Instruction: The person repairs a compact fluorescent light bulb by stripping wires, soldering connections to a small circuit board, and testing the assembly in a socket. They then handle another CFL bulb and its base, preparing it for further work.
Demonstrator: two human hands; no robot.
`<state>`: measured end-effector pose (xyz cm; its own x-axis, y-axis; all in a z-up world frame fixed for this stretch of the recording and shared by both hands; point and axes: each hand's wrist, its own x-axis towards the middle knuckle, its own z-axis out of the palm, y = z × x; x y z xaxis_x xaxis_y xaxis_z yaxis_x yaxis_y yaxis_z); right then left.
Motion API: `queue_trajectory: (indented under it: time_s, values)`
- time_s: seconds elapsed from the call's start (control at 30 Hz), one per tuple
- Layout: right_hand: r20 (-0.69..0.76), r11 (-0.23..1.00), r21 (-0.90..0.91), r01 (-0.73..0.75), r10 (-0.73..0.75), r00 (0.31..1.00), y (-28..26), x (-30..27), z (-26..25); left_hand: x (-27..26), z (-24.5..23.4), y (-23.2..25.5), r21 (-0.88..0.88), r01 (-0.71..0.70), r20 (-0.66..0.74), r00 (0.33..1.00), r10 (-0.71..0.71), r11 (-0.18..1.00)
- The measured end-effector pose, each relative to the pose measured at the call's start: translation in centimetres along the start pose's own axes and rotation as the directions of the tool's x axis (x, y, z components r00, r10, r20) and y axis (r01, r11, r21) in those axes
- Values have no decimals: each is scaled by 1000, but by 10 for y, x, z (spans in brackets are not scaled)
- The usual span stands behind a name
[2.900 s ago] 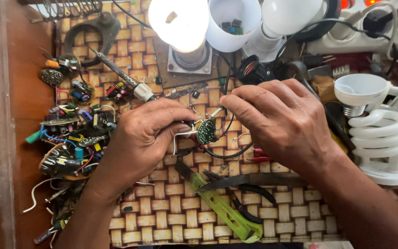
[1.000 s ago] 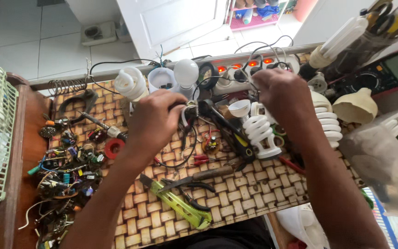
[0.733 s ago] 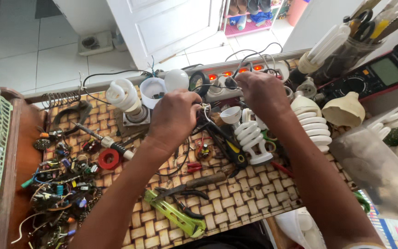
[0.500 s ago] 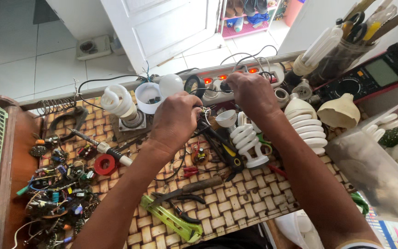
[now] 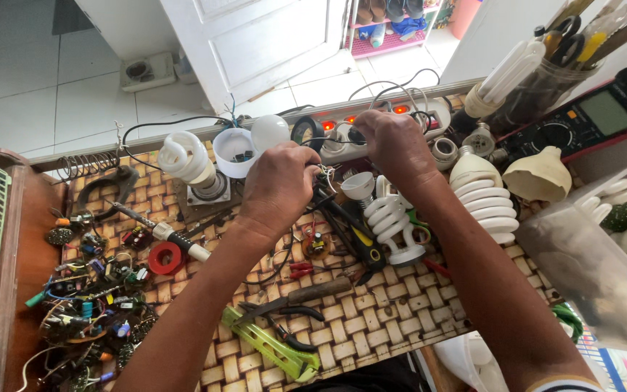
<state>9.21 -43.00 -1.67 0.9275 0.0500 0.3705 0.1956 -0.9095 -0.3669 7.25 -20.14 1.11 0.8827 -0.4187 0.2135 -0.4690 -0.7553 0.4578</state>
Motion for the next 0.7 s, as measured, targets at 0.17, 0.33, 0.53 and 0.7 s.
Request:
queue_trajectory:
  time_s: [0.17, 0.33, 0.53, 0.7]
  values:
    - [-30, 990, 137, -25, 29, 999, -8, 1, -5, 0, -2, -4, -23, -34, 2, 999, 34, 999]
    - [-87, 987, 135, -88, 100, 991, 11, 7, 3, -4, 0, -13, -91, -38, -20, 999, 37, 995]
    - [-236, 987, 103, -125, 147, 961, -3, -5, -20, -42, -30, -15, -183, -84, -80, 994, 71, 980]
    - [-294, 993, 92, -68, 92, 951, -11, -30, -30, -95, -76, -17, -332, 14, -114, 992, -55, 943]
